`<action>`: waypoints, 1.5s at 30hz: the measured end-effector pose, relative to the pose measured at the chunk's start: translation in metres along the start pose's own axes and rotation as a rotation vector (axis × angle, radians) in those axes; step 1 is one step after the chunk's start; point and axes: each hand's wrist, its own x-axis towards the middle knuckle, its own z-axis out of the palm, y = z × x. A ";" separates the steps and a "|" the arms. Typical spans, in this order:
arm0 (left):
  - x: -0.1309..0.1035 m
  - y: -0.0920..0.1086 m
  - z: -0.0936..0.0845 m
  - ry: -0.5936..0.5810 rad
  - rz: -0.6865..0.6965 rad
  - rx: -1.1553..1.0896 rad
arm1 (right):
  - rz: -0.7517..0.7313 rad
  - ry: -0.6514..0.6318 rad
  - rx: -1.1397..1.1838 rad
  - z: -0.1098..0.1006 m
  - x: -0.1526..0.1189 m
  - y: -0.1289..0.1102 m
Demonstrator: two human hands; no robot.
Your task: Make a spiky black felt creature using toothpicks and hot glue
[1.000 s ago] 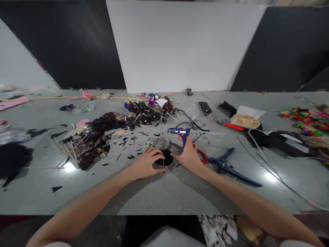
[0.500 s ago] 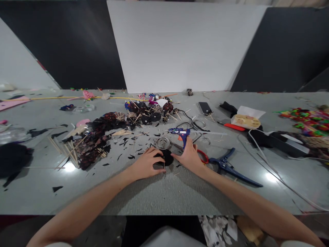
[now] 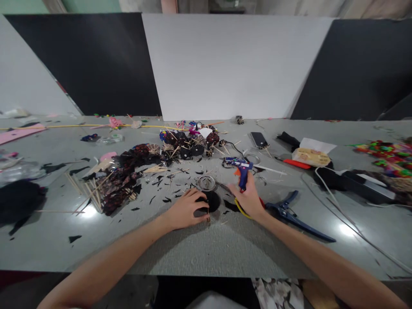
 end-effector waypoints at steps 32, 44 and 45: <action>0.050 0.073 -0.102 0.192 -0.138 -0.362 | 0.055 0.063 0.324 -0.007 0.016 0.011; 0.003 0.111 -0.205 0.556 -0.342 -0.769 | 0.054 0.068 0.305 -0.003 0.020 0.019; -0.003 0.109 -0.210 0.593 -0.349 -0.763 | 0.050 0.069 0.301 -0.003 0.020 0.019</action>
